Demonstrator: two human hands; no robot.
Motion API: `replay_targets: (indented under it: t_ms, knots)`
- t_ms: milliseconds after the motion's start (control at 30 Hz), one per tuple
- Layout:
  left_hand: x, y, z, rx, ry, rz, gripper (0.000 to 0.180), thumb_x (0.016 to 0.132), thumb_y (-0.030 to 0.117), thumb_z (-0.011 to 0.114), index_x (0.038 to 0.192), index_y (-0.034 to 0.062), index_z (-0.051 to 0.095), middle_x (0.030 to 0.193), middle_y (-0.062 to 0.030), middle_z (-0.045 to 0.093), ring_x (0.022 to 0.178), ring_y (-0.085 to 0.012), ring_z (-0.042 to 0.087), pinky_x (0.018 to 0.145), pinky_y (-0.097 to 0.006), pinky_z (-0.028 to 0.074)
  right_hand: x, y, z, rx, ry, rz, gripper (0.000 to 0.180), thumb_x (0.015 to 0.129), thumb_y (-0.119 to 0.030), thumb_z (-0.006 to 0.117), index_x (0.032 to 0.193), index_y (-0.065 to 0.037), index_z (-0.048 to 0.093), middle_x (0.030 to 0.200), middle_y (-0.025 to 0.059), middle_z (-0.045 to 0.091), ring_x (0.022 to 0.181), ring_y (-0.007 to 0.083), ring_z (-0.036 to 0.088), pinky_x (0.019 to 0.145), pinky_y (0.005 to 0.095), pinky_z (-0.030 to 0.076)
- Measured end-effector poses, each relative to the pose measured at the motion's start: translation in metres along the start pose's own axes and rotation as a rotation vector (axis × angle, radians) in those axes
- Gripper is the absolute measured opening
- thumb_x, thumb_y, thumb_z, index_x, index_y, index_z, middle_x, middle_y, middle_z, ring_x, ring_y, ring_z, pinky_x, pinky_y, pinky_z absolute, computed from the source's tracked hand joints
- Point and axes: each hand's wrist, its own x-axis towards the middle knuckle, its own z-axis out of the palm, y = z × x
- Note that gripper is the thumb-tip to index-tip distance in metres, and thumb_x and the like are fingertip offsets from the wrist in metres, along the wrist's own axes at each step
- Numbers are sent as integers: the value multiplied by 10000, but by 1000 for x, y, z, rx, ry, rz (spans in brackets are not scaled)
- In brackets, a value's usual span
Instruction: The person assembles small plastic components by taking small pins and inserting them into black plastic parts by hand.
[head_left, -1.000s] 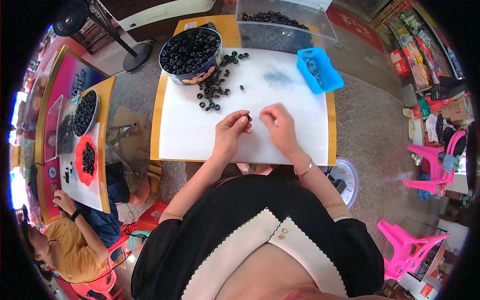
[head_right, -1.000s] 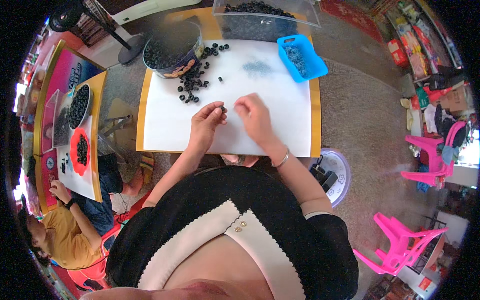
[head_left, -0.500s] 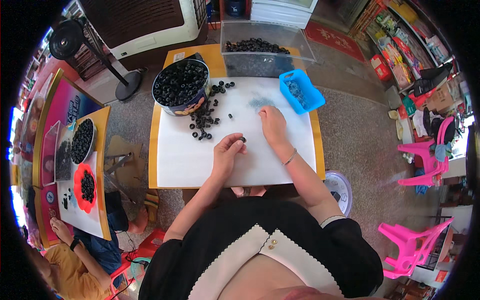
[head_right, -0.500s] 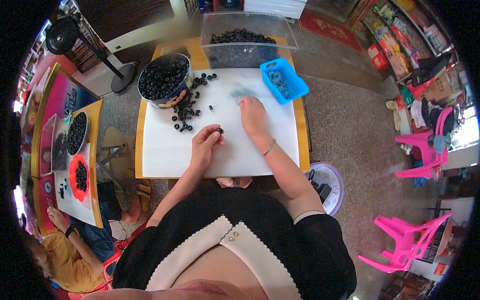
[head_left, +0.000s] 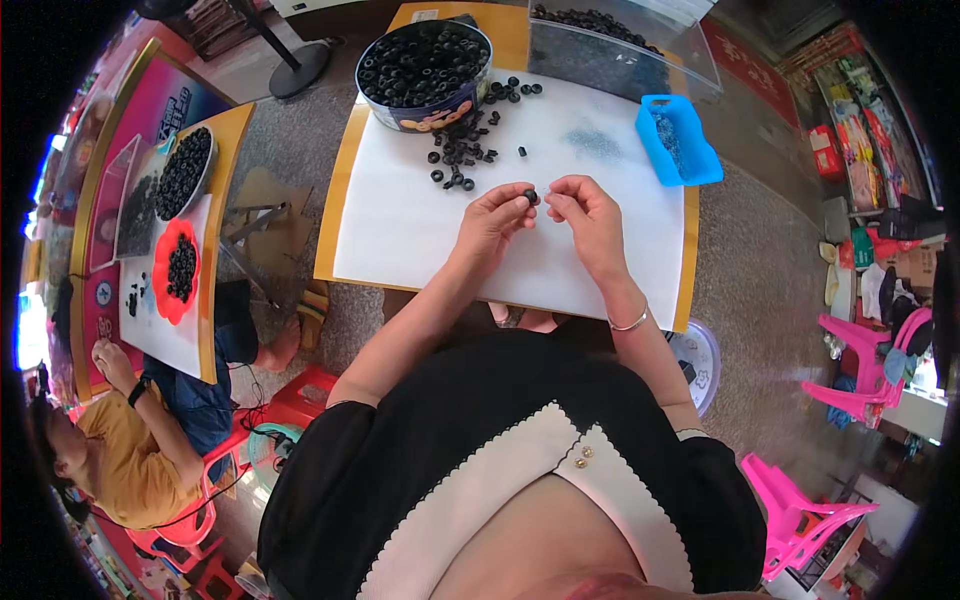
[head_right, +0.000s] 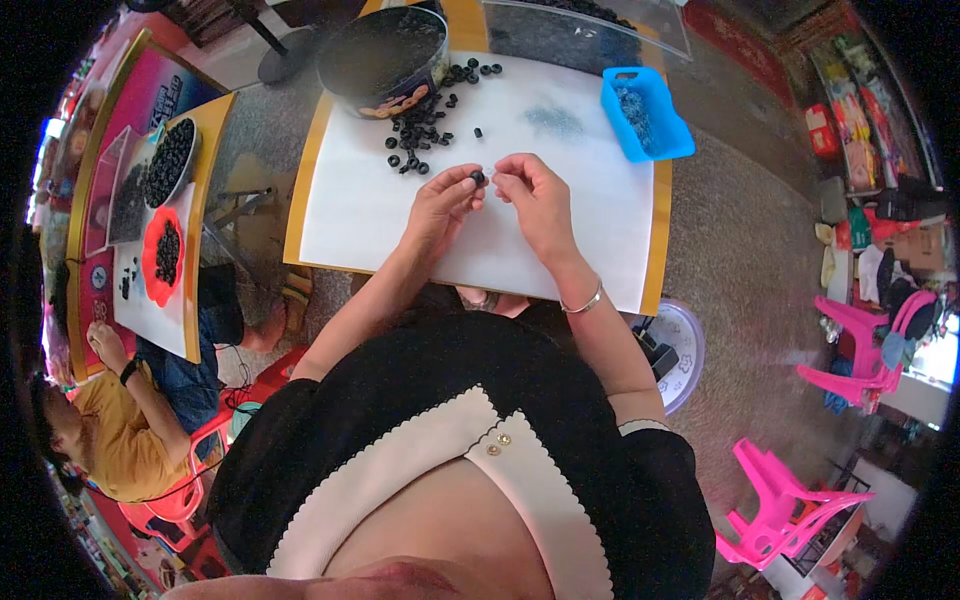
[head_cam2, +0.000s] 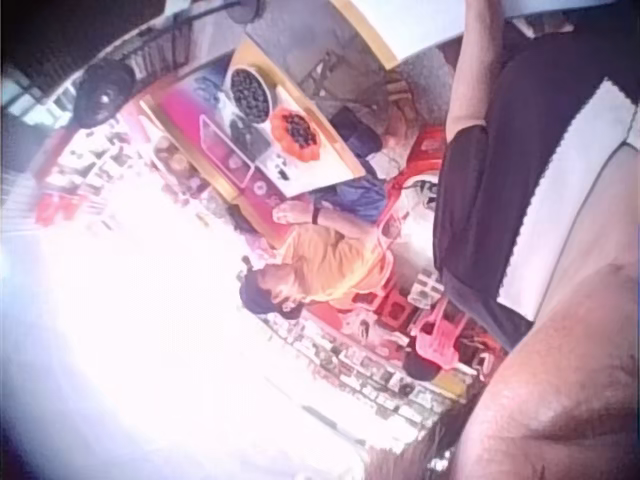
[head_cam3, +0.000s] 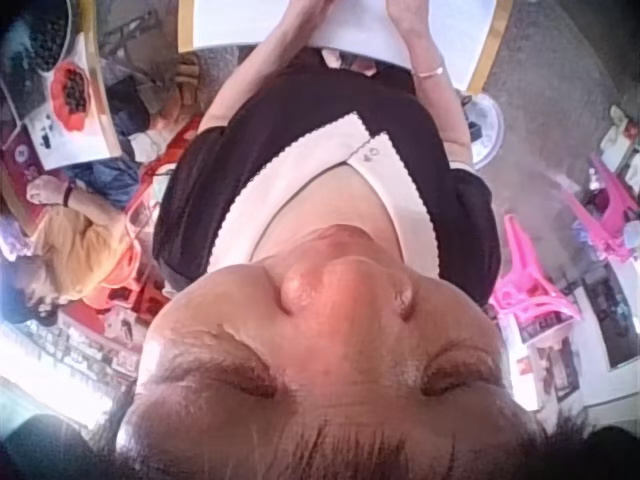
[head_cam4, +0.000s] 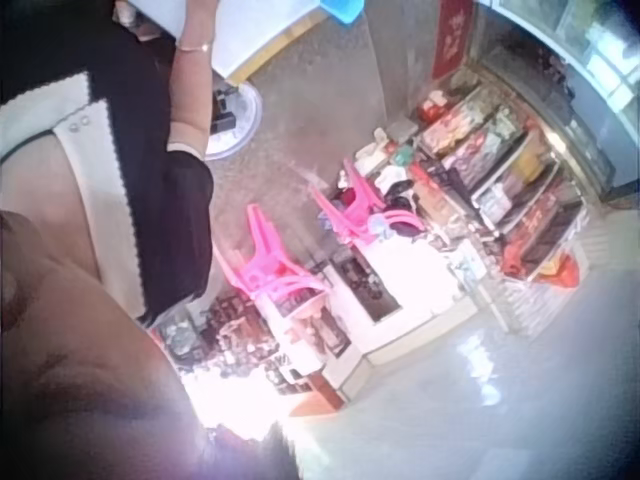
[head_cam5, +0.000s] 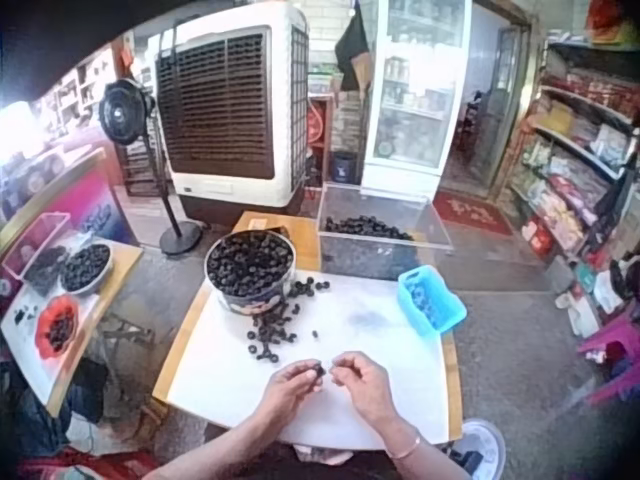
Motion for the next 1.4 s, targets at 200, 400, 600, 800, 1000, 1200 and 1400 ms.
replay_targets:
  t_ms: [200,400,600,800,1000,1200,1400]
  knots:
    - [-1,-3,-3,-48,-21,-3,244,872,30,608,1103,-45,586,950,-97,637,808,-151,608,705,-260,507,-5,4,4,-268,-11,-146,111,858,-73,611,941,-2,635,825,49,639,710,98,578,661,245,476]
    - [-1,-4,-2,-27,-59,15,246,870,29,611,1104,-43,587,931,-100,641,804,-149,612,701,-252,511,-7,3,9,-483,11,-307,106,842,-71,621,922,-2,624,801,81,628,708,138,599,660,256,479]
    - [0,0,-5,-81,-70,-29,240,881,43,607,1101,-50,590,905,-91,643,753,-145,606,689,-242,512,-3,3,6,-284,-27,-150,130,844,-86,631,945,-4,620,820,62,639,705,106,585,658,255,484]
    - [0,9,-1,-211,-114,-93,318,884,75,612,1168,-39,526,966,-91,607,817,-115,591,723,-197,520,19,0,-7,-217,8,-95,123,887,-108,591,963,-17,624,812,1,603,694,63,507,661,210,447]
    - [6,1,-10,-311,-298,-193,272,893,58,591,1143,-41,547,985,-118,637,814,-137,639,731,-227,552,81,39,-5,-646,-1,-367,167,807,-150,621,911,-20,633,838,130,636,754,246,604,703,351,481]
    - [2,4,-6,-274,-225,-144,305,879,83,609,1145,-32,514,980,-111,600,821,-136,599,697,-194,542,94,46,16,-800,-48,-347,215,774,-182,639,923,-27,636,854,131,604,815,291,602,722,394,474]
    - [4,5,-6,-335,-194,-115,297,886,78,599,1151,-21,510,988,-103,590,826,-128,580,705,-182,536,55,10,8,-235,-97,-77,190,823,-111,624,980,-6,642,811,69,649,733,133,601,687,272,492]
